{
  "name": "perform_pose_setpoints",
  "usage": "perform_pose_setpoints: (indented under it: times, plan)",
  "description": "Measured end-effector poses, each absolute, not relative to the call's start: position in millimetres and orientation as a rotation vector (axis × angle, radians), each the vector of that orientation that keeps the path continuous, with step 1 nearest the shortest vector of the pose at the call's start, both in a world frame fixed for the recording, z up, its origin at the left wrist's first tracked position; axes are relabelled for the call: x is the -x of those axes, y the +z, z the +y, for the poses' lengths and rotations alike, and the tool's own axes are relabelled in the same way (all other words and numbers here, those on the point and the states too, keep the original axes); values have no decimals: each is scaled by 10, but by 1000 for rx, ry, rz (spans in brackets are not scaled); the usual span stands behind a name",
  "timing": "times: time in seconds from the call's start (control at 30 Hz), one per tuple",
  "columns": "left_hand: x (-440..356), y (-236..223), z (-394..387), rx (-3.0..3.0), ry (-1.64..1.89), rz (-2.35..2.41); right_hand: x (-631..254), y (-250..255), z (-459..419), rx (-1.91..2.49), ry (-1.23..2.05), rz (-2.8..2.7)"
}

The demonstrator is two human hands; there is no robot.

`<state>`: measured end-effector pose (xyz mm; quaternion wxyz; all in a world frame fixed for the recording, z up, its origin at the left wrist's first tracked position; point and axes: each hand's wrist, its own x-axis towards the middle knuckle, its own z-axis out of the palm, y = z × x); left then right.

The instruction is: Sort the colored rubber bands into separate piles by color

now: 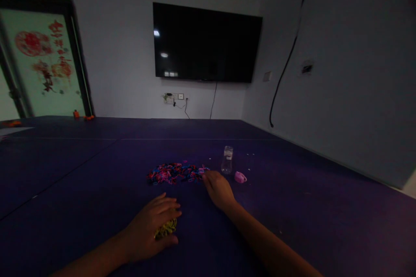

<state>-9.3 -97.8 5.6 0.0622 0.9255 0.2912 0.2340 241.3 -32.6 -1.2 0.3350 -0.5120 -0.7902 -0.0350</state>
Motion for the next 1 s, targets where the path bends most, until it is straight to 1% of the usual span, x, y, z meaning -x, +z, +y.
perform_pose_setpoints:
  times: [0.1, 0.2, 0.37, 0.47, 0.57, 0.67, 0.8, 0.9, 1.0]
  plan:
    - [156, 14, -917, -2630, 1024, 934, -2468, -51, -265, 1337, -160, -1863]
    - [220, 0, -763, -2317, 1319, 1125, -2522, -114, -182, 1396, -190, -1751]
    - [292, 3, -450, -1696, 1579, 1389, -2538, -154, -142, 1386, -201, -1670]
    - [337, -33, -335, -1462, 1635, 1445, -2515, -129, -226, 1283, -248, -1671]
    - [370, -82, -282, -1368, 1605, 1428, -2505, -118, -330, 1275, -319, -1610]
    - [370, -110, -275, -1430, 1516, 1382, -2541, -128, -381, 1387, -330, -1376]
    - [330, -88, -332, -1548, 1416, 1364, -2628, -140, -367, 1494, -265, -1128]
    - [287, -47, -397, -1621, 1375, 1363, -2646, -150, -342, 1543, -207, -1182]
    - [244, -18, -451, -1705, 1354, 1369, -2615, -165, -315, 1546, -113, -1405]
